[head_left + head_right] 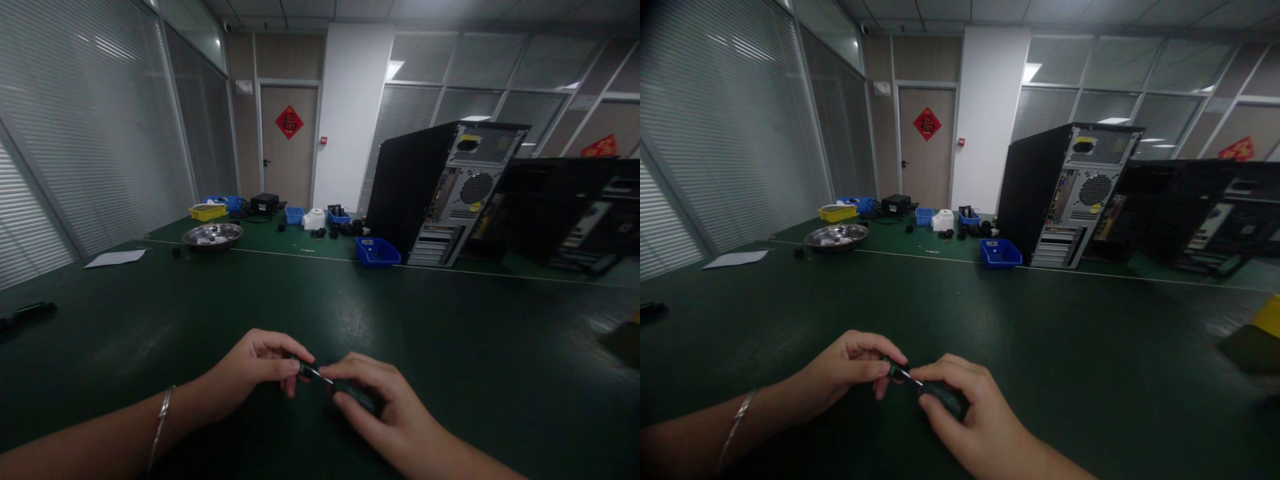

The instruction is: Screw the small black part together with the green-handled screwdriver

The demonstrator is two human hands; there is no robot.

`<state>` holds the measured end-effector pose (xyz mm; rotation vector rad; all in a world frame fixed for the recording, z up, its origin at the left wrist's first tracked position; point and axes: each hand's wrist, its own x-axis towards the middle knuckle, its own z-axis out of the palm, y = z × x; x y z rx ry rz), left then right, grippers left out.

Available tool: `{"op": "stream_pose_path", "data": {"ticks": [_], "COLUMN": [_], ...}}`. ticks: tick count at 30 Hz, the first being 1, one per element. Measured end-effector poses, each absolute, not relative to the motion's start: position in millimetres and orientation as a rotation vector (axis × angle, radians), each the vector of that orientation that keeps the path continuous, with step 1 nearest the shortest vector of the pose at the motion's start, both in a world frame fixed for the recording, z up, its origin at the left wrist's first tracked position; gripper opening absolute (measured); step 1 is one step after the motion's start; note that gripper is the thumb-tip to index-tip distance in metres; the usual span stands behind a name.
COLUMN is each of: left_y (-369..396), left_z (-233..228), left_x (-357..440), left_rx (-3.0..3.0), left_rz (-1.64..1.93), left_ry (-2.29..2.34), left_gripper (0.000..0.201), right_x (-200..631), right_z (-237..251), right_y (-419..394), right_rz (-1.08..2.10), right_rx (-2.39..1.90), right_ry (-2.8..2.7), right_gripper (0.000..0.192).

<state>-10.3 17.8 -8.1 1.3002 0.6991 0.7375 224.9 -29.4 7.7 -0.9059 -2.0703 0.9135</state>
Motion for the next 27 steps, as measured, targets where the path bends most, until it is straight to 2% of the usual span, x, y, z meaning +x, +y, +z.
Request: {"op": "stream_pose_path", "data": {"ticks": [10,21,27], "left_y": [14.1,17.3,16.3], "left_z": [-2.5,-5.8,1.6], "left_x": [-7.4,-6.9,-4.0], "left_rx": [1.397,1.251,1.033], "left_rz": [0.713,0.864,0.875], "left_ry": [0.753,0.746,0.691], "left_gripper": [0.023,0.015,0.019], "right_x": [225.1,227.3,226.0], "right_z": [11.6,4.7,8.0], "right_y": [-28.1,-27.9,-27.8], "right_rz": [1.002,0.97,0.953], "right_rx": [-0.926,-1.021,-1.001], "right_ry": [-2.056,-1.975,-1.989], "right_gripper": [0.026,0.023,0.023]}}
